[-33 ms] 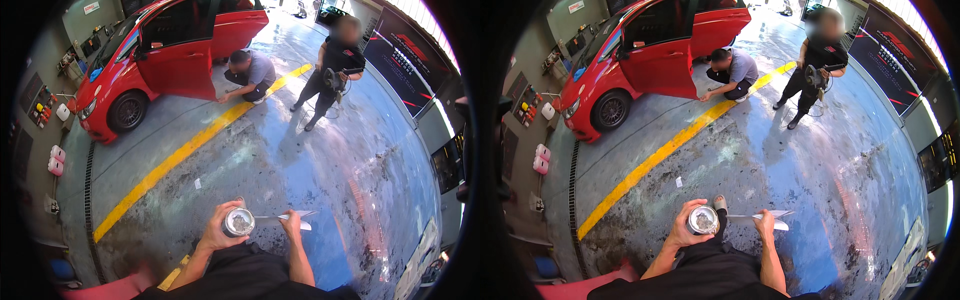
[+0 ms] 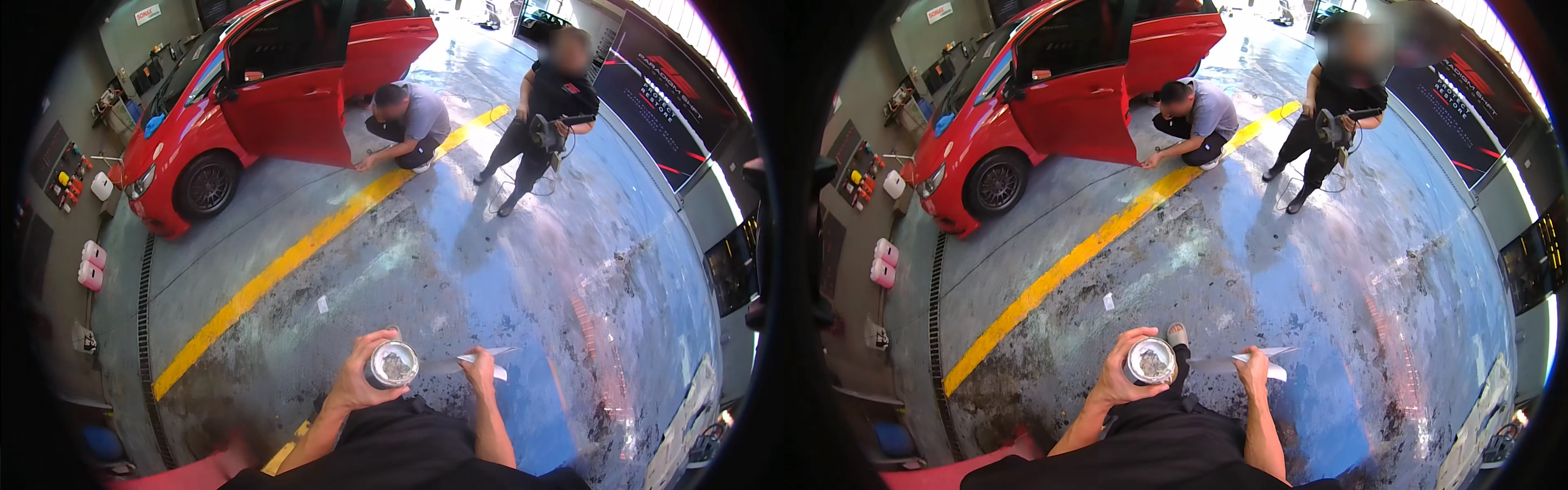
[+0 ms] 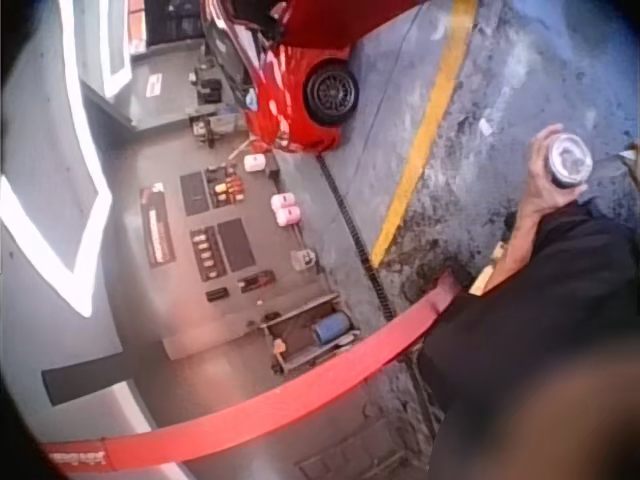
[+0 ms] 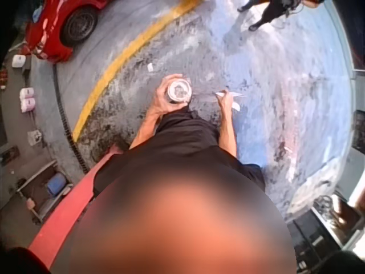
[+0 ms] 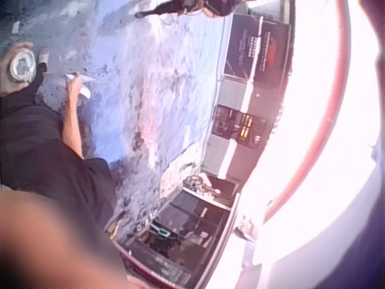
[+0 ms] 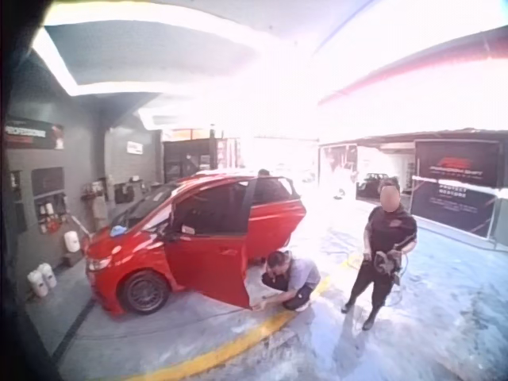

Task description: The person walks to a white car, kneels, and uses a small tool to apply a substance from a container to a scratch on the rear bumper. They repeatedly dip the tool and work on the same spot.

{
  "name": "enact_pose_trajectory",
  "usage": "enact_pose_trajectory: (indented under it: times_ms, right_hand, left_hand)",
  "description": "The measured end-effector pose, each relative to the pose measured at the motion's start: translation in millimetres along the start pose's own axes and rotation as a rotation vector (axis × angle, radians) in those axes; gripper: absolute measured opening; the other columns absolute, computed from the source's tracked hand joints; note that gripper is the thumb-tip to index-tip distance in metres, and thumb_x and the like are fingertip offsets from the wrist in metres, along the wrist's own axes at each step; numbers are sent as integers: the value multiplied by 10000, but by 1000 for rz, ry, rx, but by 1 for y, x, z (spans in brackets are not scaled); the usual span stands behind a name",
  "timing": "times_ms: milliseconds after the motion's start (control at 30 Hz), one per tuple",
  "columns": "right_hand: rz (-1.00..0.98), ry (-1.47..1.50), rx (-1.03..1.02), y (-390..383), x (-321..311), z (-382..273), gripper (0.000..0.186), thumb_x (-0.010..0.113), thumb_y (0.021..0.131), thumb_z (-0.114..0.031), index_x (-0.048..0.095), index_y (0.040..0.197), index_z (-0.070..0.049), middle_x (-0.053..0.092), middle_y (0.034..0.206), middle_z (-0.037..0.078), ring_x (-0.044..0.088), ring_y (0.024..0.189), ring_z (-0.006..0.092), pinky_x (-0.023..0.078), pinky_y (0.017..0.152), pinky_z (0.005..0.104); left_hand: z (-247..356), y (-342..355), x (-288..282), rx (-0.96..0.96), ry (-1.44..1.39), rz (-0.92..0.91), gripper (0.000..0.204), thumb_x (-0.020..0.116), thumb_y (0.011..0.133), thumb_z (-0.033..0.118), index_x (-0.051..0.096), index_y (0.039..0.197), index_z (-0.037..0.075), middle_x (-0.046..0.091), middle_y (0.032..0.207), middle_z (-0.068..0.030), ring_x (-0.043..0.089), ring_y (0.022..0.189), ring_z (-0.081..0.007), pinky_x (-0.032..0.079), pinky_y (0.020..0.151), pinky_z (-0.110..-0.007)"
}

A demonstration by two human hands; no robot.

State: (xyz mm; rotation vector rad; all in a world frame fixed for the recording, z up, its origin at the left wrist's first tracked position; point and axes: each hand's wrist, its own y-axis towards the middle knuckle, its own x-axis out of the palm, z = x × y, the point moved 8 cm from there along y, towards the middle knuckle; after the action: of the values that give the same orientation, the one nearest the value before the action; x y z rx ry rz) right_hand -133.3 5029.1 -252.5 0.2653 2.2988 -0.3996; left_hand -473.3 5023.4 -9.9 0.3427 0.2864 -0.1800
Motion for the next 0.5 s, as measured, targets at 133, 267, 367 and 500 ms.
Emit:
enact_pose_trajectory:
  times_ms: [133, 267, 367, 500]
  right_hand:
    - [72, -43, 183, 76, -30, 19, 267, 897, 719, -188, 815, 950, -83, 700, 1190, 218, 678, 1074, 360, 541, 922, 445]
    - [356, -263, 320, 140, -80, 11, 181, 885, 720, -205, 820, 852, -99, 479, 1538, 172, 439, 1382, 396, 431, 1064, 546]
    - [484, -406, 287, 191, -91, 0, 144, 872, 735, -197, 825, 841, -113, 393, 1614, 121, 327, 1446, 389, 400, 1072, 599]
    - [198, -254, 581, 258, -32, 49, 173, 753, 849, -161, 776, 976, -48, 685, 1271, 274, 653, 1169, 495, 542, 957, 582]
  left_hand:
    - [-28, 116, 1, 96, -61, -70, 828, 1002, 579, 207, 632, 1292, 5, 618, 1397, -161, 575, 1326, -320, 456, 1119, -433]
    - [-36, 234, -7, 233, -49, -95, 839, 1001, 572, 205, 622, 1294, 10, 624, 1387, -155, 582, 1298, -326, 458, 1111, -441]
    - [-46, 308, -14, 266, -37, -89, 846, 1002, 567, 200, 619, 1299, 17, 625, 1387, -148, 578, 1293, -329, 449, 1116, -443]
    - [-76, 371, -12, 249, -23, -84, 855, 1005, 563, 202, 617, 1302, 18, 627, 1381, -154, 574, 1299, -335, 454, 1112, -449]
